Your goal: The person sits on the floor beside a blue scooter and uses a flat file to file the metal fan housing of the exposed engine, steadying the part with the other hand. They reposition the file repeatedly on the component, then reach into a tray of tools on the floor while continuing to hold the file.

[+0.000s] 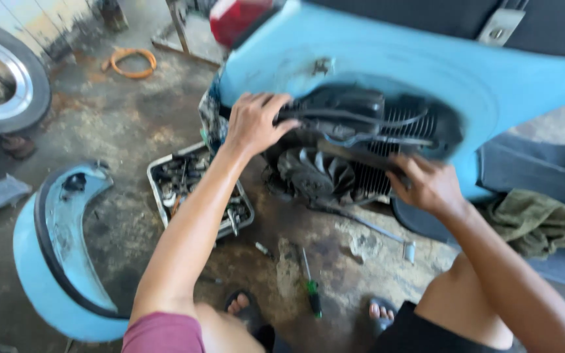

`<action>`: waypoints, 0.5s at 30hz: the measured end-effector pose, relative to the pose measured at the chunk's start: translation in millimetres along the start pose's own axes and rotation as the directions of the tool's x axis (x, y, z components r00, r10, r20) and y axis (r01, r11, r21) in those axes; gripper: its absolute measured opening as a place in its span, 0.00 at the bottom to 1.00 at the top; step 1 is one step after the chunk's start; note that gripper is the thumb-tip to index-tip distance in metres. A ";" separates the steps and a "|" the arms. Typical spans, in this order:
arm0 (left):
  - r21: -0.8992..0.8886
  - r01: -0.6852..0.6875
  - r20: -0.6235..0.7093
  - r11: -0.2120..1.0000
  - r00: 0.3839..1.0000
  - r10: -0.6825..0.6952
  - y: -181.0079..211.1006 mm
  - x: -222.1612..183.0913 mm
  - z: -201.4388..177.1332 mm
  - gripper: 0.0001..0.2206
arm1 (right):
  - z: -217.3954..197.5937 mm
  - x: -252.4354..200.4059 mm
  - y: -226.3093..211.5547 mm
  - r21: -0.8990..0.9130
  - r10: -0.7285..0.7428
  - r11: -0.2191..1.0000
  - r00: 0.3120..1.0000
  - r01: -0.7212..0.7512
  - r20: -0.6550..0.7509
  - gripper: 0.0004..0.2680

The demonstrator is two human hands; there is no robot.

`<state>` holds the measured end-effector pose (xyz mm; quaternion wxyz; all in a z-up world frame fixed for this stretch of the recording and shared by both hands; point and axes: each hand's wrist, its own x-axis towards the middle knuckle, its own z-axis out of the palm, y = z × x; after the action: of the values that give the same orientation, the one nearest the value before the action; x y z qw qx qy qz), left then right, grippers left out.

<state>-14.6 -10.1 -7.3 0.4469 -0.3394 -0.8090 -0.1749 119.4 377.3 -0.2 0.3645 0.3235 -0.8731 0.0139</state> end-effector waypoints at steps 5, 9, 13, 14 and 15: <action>-0.085 0.085 -0.014 0.993 0.996 -0.086 3.2 -1.1 -6.5 0.23 | 7.9 -15.4 1.2 0.048 0.078 0.996 0.997 -0.078 -0.002 0.12; -0.088 0.108 0.020 0.990 0.994 -0.107 0.1 1.7 -7.0 0.22 | 14.4 -15.7 1.4 0.031 0.119 0.992 0.993 -0.118 -0.010 0.13; -0.149 0.141 0.064 0.979 0.989 -0.133 -0.8 7.2 -13.4 0.22 | 1.1 -6.8 -8.1 0.104 0.154 0.983 0.988 -0.151 -0.020 0.13; -0.192 0.167 0.106 0.967 0.983 -0.149 -0.9 9.2 -16.4 0.22 | -0.7 -5.7 -8.5 0.121 0.168 0.979 0.986 -0.165 -0.013 0.12; -0.230 0.200 0.152 0.952 0.974 -0.168 -0.4 8.0 -20.4 0.22 | -1.6 -5.7 -10.4 0.144 0.181 0.973 0.984 -0.178 -0.002 0.12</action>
<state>-5.5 -19.2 10.4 0.3295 -0.3257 -0.8369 -0.2913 129.4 372.6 -4.9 0.3443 0.2686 -0.8926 0.1121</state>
